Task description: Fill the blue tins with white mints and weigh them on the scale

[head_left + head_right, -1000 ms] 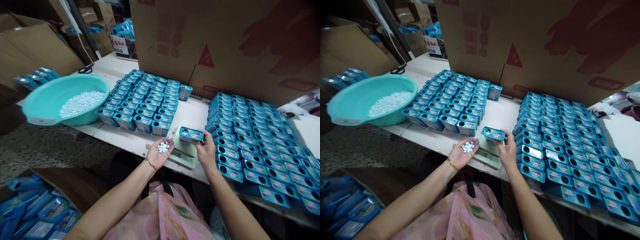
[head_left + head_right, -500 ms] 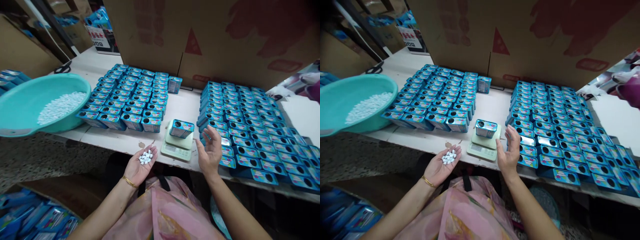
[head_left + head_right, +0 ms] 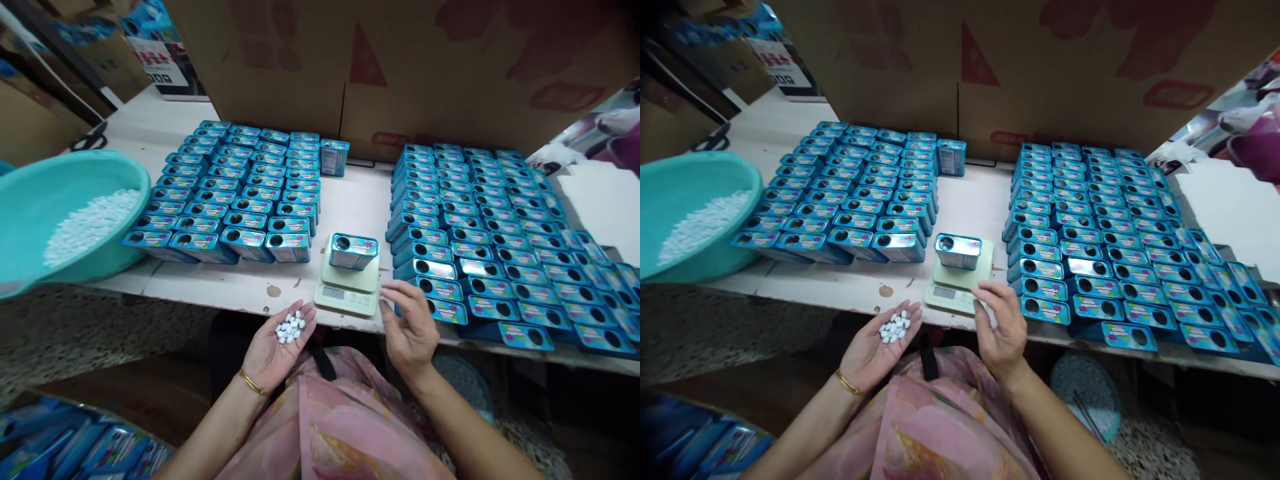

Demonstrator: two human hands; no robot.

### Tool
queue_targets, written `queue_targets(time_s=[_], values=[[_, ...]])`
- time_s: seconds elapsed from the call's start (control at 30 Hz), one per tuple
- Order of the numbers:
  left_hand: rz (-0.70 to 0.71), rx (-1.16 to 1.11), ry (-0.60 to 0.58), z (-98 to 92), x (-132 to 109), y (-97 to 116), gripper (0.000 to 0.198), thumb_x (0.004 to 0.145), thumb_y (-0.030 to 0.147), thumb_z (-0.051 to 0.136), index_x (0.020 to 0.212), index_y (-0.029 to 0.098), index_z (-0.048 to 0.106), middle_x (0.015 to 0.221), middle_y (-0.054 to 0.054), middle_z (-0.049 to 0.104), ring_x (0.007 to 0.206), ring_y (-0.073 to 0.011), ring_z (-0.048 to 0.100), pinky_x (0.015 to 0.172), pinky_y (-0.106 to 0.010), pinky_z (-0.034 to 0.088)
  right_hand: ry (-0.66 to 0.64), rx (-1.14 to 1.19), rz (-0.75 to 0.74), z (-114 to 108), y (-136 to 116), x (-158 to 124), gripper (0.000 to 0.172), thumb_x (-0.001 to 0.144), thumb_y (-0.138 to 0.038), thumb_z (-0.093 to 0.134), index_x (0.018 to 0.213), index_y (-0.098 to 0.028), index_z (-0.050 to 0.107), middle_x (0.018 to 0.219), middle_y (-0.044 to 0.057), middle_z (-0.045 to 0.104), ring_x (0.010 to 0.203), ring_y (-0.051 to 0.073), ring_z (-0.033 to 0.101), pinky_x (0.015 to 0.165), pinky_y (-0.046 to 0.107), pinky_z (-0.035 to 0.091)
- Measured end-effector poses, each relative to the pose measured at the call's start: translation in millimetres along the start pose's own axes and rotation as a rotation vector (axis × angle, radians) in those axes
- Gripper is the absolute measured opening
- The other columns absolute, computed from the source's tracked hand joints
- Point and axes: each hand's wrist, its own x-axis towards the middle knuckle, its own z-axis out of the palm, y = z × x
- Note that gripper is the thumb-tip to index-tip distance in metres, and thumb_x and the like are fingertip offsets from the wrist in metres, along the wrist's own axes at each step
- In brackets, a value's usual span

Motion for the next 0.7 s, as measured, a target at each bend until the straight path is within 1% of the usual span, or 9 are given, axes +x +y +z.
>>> queue_targets(time_s=[0.17,0.23,0.33,0.43,0.47,0.5,0.57,0.63,0.7], values=[[-0.040,0.042,-0.002,-1.7,-1,-7,0.030,0.077,0.012,0.047,0.107,0.006,0.052,0.109,-0.017,0.057,0.109,-0.0245,0.047,0.092,-0.038,0.041,-0.197,0.078,0.003,5,1,-19,0.025,0.076,-0.007,0.049,0.095,-0.022,0.058,0.087,0.005,0.058,0.082,0.016,0.055,0.072,0.033,0.047],[-0.070,0.085,-0.016,-1.5,-2,-10,0.032,0.077,0.013,0.049,0.108,0.006,0.052,0.110,-0.017,0.057,0.109,-0.0248,0.047,0.093,-0.038,0.040,-0.353,0.098,-0.005,8,2,-27,0.024,0.078,-0.009,0.047,0.097,-0.021,0.057,0.085,0.005,0.059,0.080,0.016,0.055,0.071,0.032,0.047],[-0.125,0.152,-0.048,-0.5,-6,-16,0.034,0.076,0.013,0.050,0.110,0.005,0.050,0.111,-0.018,0.056,0.108,-0.0257,0.047,0.094,-0.037,0.039,-0.567,0.063,-0.076,13,0,-39,0.025,0.080,-0.012,0.046,0.102,-0.020,0.055,0.088,0.006,0.059,0.081,0.015,0.054,0.071,0.031,0.047],[-0.153,0.181,-0.065,-0.3,-9,-21,0.035,0.076,0.013,0.049,0.110,0.005,0.050,0.110,-0.018,0.056,0.107,-0.0255,0.049,0.092,-0.035,0.041,-0.647,0.008,-0.142,16,-3,-49,0.026,0.080,-0.013,0.045,0.103,-0.020,0.055,0.087,0.006,0.059,0.080,0.015,0.054,0.070,0.030,0.047],[-0.153,0.180,-0.063,-0.4,-9,-21,0.034,0.076,0.012,0.049,0.110,0.005,0.050,0.110,-0.018,0.056,0.106,-0.0250,0.050,0.091,-0.035,0.041,-0.638,-0.001,-0.145,16,-3,-49,0.027,0.080,-0.012,0.045,0.104,-0.020,0.054,0.088,0.006,0.059,0.081,0.015,0.054,0.071,0.030,0.047],[-0.152,0.175,-0.057,-0.5,-9,-21,0.034,0.076,0.012,0.049,0.109,0.005,0.051,0.109,-0.017,0.057,0.104,-0.0244,0.051,0.090,-0.034,0.042,-0.590,-0.010,-0.139,15,-2,-48,0.028,0.080,-0.012,0.045,0.105,-0.021,0.053,0.090,0.006,0.058,0.083,0.016,0.054,0.073,0.032,0.047],[-0.139,0.146,-0.035,-0.1,-8,-19,0.032,0.076,0.010,0.048,0.108,0.005,0.051,0.106,-0.017,0.058,0.102,-0.0230,0.053,0.089,-0.033,0.044,-0.405,-0.032,-0.061,15,2,-37,0.033,0.078,-0.014,0.048,0.111,-0.021,0.048,0.099,0.008,0.056,0.093,0.018,0.052,0.080,0.036,0.045],[-0.101,0.098,-0.005,1.5,-5,-15,0.031,0.075,0.008,0.049,0.106,0.004,0.052,0.103,-0.017,0.059,0.101,-0.0220,0.053,0.087,-0.032,0.045,-0.180,-0.041,0.083,17,10,-19,0.046,0.076,-0.018,0.052,0.119,-0.021,0.039,0.114,0.010,0.048,0.104,0.020,0.047,0.088,0.040,0.040],[-0.052,0.048,0.013,4.7,-2,-10,0.029,0.075,0.008,0.049,0.104,0.005,0.053,0.101,-0.015,0.060,0.101,-0.0214,0.053,0.087,-0.032,0.045,-0.053,0.002,0.208,24,20,3,0.059,0.073,-0.023,0.057,0.126,-0.021,0.030,0.125,0.011,0.039,0.112,0.022,0.040,0.092,0.042,0.037]])
